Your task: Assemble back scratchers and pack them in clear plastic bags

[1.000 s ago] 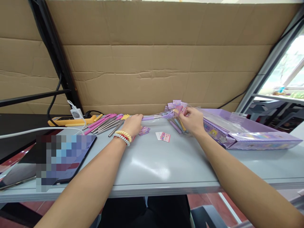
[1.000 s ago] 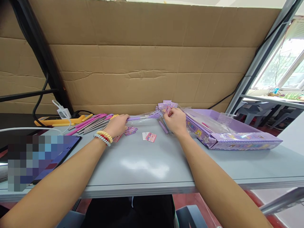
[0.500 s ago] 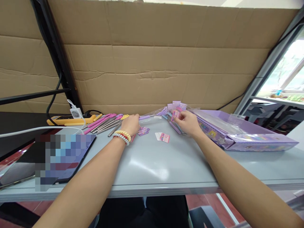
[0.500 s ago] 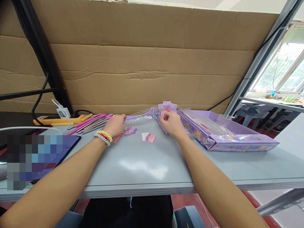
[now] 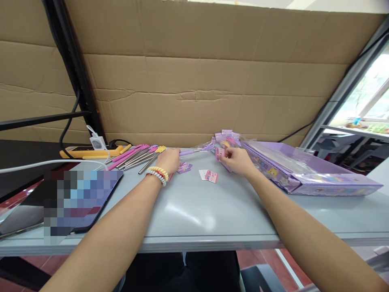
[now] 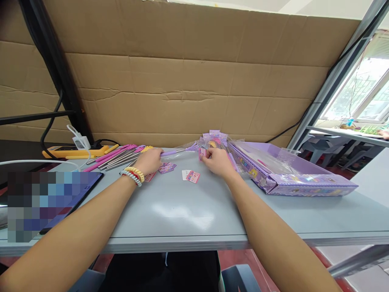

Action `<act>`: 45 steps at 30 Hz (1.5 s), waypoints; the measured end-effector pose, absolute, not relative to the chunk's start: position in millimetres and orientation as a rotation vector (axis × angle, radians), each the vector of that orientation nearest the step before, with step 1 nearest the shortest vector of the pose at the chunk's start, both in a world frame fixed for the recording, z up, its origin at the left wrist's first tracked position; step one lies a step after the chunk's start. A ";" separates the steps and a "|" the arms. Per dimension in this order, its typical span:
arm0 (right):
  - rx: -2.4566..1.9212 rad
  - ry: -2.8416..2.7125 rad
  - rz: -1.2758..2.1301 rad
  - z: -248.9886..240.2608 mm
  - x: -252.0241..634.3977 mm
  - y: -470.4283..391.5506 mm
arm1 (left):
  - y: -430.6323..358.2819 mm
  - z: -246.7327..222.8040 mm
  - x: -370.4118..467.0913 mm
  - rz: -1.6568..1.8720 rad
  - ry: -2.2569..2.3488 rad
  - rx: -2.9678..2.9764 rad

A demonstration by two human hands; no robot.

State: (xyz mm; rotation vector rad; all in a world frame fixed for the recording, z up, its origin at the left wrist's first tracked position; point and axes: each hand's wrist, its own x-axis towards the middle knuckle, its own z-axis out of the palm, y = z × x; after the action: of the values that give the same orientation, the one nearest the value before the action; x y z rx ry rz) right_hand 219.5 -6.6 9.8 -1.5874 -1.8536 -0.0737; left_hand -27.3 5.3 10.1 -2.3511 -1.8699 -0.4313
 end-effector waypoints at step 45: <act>-1.493 -1.310 0.014 18.3 245.0 2.3 | 11.9 9.2 -34.6 -0.627 -1.803 -2.504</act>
State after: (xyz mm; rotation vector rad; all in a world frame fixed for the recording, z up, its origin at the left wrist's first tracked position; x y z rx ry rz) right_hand 245.0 2.3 18.3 -1.4929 -1.3097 0.0138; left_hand -34.6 11.9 9.2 -2.5039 -1.8032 -0.6275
